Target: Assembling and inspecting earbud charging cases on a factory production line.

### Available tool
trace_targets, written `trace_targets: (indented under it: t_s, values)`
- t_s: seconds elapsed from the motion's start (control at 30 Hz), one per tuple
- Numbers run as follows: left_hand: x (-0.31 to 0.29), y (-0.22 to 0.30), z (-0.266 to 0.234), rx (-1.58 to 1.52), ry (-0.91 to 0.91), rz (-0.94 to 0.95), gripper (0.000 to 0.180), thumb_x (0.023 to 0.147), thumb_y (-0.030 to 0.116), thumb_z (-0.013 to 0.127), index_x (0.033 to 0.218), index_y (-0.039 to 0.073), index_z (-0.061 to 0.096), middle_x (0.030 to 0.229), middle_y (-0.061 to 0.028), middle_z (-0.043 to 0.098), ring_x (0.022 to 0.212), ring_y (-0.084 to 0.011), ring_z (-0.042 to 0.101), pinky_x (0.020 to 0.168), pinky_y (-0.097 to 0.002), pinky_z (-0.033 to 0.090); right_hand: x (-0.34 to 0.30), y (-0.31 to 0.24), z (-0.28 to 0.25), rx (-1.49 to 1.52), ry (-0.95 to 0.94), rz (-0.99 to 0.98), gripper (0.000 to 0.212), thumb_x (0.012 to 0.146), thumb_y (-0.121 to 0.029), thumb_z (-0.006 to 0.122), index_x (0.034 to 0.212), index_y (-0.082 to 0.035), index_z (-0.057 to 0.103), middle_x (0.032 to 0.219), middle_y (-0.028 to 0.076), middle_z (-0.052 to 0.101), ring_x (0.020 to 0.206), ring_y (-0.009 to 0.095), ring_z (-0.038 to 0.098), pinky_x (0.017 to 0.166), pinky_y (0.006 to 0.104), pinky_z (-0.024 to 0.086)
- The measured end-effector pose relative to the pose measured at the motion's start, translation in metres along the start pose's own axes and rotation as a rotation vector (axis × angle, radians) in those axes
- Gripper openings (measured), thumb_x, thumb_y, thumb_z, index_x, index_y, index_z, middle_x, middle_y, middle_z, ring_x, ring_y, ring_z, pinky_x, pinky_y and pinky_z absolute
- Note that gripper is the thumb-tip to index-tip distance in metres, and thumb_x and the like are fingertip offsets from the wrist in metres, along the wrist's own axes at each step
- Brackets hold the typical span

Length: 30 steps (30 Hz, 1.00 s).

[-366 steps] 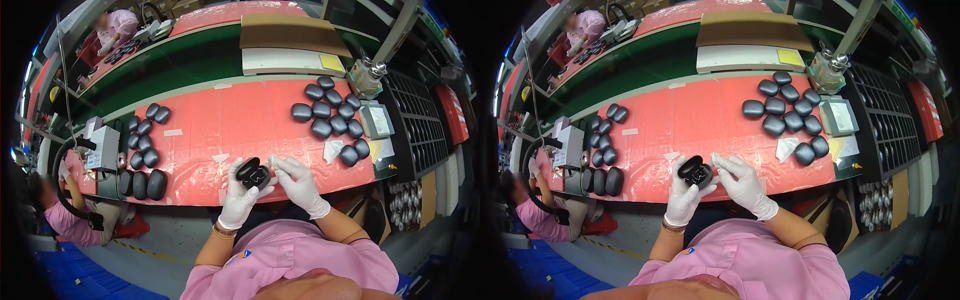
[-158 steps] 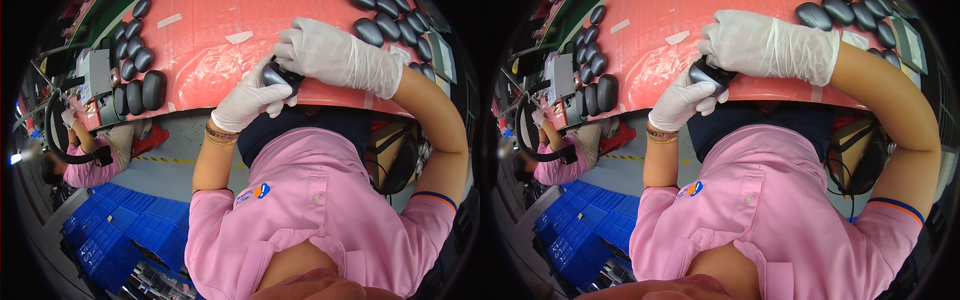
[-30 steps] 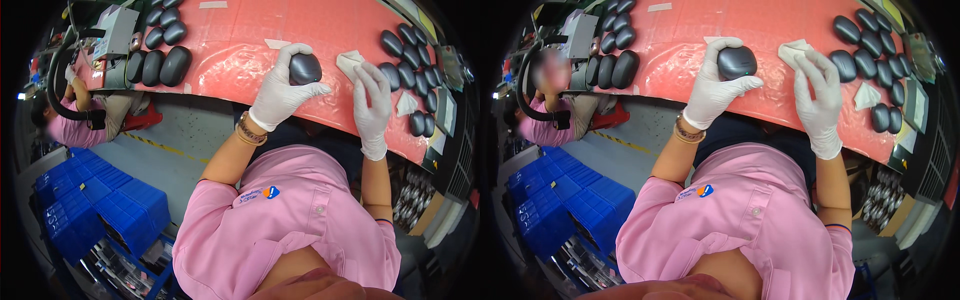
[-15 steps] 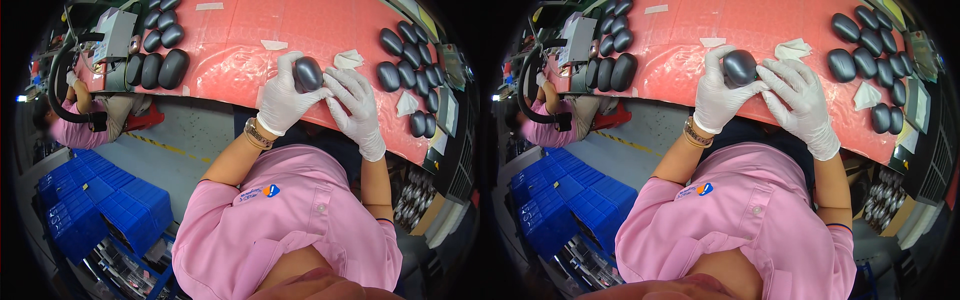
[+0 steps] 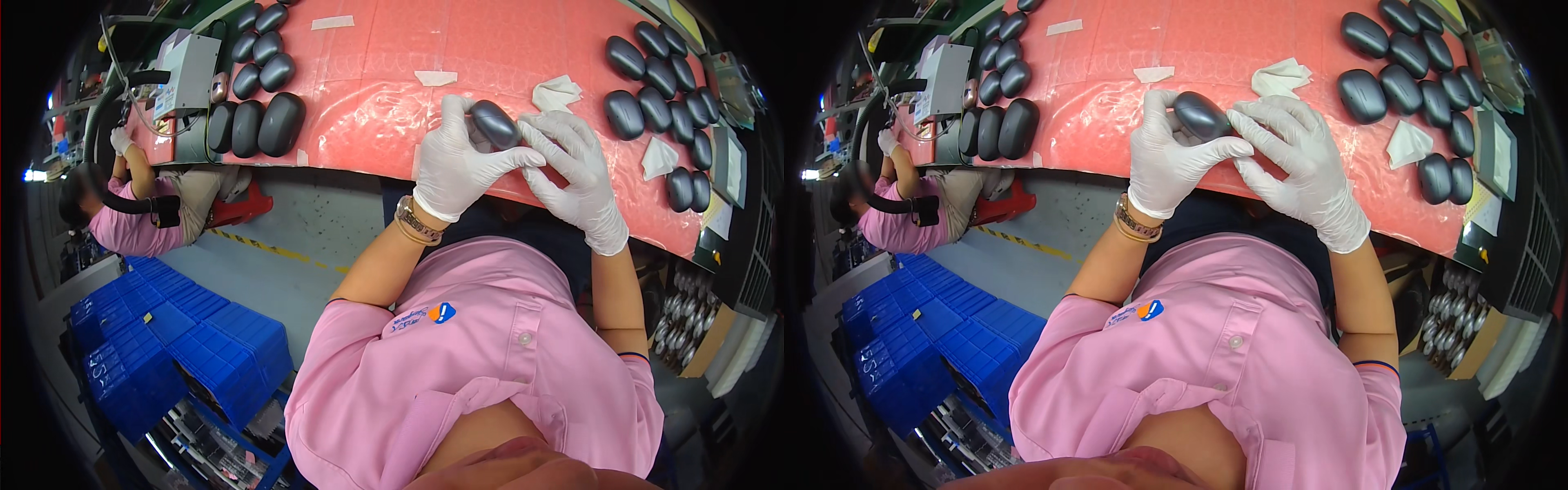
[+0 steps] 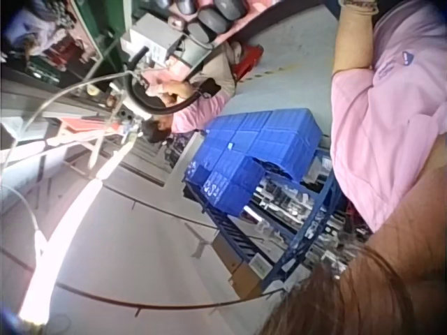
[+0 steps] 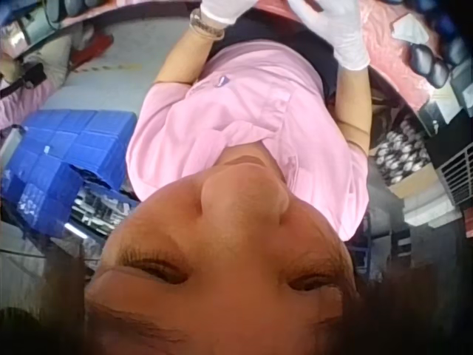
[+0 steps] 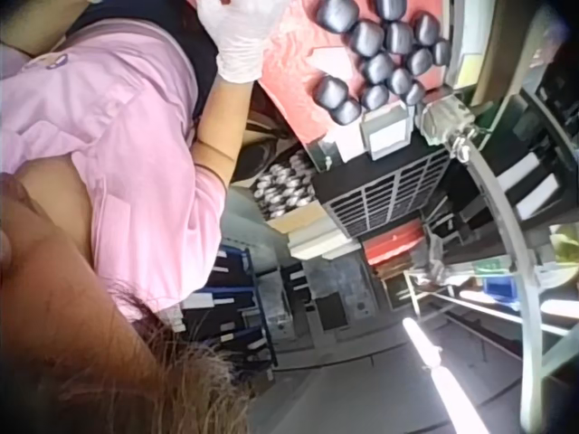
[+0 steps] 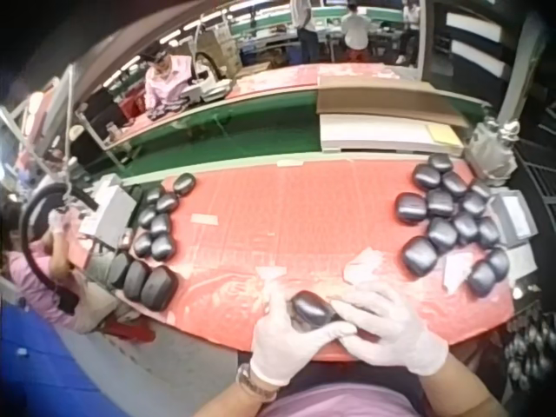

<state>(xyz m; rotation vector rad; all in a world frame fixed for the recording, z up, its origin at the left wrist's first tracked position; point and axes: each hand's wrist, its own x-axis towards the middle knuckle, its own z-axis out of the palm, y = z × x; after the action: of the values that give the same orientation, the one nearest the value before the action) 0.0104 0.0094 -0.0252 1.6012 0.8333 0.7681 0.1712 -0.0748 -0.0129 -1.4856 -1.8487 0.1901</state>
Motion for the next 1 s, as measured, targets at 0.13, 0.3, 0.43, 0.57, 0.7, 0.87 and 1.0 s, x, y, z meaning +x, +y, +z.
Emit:
trace_targets:
  t_s: [0.13,0.3,0.43,0.57,0.7,0.87,1.0]
  values:
    - [0.002,-0.009,-0.003,-0.09,-0.022,0.006,0.058,0.067,0.03,0.083,0.097,0.002,0.042,0.079,-0.0053,0.063,0.073,-0.007,0.06,0.064,-0.0224,0.051,0.0,0.0,0.0,0.004,0.033,-0.03,0.051,0.066,-0.003,0.071,0.116,-0.005,0.061,0.112,0.01,0.061,0.1,0.03,0.056,0.088,0.0399,0.045]
    - [0.003,-0.016,-0.016,-0.067,-0.174,0.044,0.064,0.073,0.041,0.078,0.111,-0.001,0.047,0.081,-0.0034,0.063,0.072,-0.0066,0.059,0.064,-0.0235,0.049,0.0,0.001,0.001,-0.017,0.066,-0.033,0.053,0.066,-0.007,0.074,0.117,-0.005,0.06,0.111,0.01,0.061,0.098,0.029,0.057,0.087,0.0382,0.045]
    - [0.003,-0.011,-0.028,-0.325,-0.279,-0.003,0.063,0.085,0.032,0.068,0.131,0.002,0.037,0.106,-0.0066,0.058,0.083,-0.0091,0.058,0.071,-0.0237,0.049,0.009,-0.012,0.008,0.076,0.126,0.055,0.051,0.07,-0.008,0.074,0.119,-0.005,0.059,0.107,0.01,0.061,0.098,0.028,0.056,0.087,0.0369,0.044]
    - [0.004,-0.01,-0.031,-0.564,-0.282,-0.044,0.055,0.088,0.016,0.064,0.13,0.004,0.032,0.11,-0.0084,0.054,0.078,-0.0092,0.056,0.064,-0.022,0.048,0.014,-0.015,0.022,0.233,0.209,0.19,0.047,0.075,-0.008,0.072,0.12,-0.006,0.058,0.102,0.009,0.061,0.098,0.025,0.054,0.088,0.0353,0.041]
    - [0.009,-0.007,-0.032,-0.653,-0.267,-0.083,0.05,0.086,0.011,0.066,0.124,0.004,0.034,0.102,-0.008,0.055,0.07,-0.0072,0.053,0.054,-0.0199,0.046,0.016,-0.012,0.028,0.205,0.222,0.171,0.047,0.076,-0.007,0.072,0.12,-0.006,0.058,0.1,0.008,0.061,0.1,0.023,0.052,0.093,0.0345,0.038]
    - [0.009,-0.005,-0.034,-0.623,-0.287,-0.11,0.05,0.085,0.01,0.066,0.124,0.005,0.034,0.102,-0.0077,0.056,0.07,-0.0076,0.054,0.054,-0.0197,0.046,0.011,-0.01,0.029,0.327,0.125,0.279,0.053,0.077,0.003,0.067,0.127,-0.004,0.052,0.115,0.009,0.056,0.103,0.018,0.057,0.091,0.0299,0.045]
    - [0.01,-0.003,-0.033,-0.61,-0.257,-0.101,0.051,0.084,0.007,0.067,0.124,0.005,0.034,0.102,-0.0079,0.056,0.074,-0.0084,0.056,0.054,-0.0197,0.046,0.011,-0.01,0.029,0.322,0.126,0.278,0.052,0.078,0.004,0.065,0.128,-0.004,0.051,0.113,0.009,0.056,0.103,0.018,0.057,0.092,0.0298,0.045]
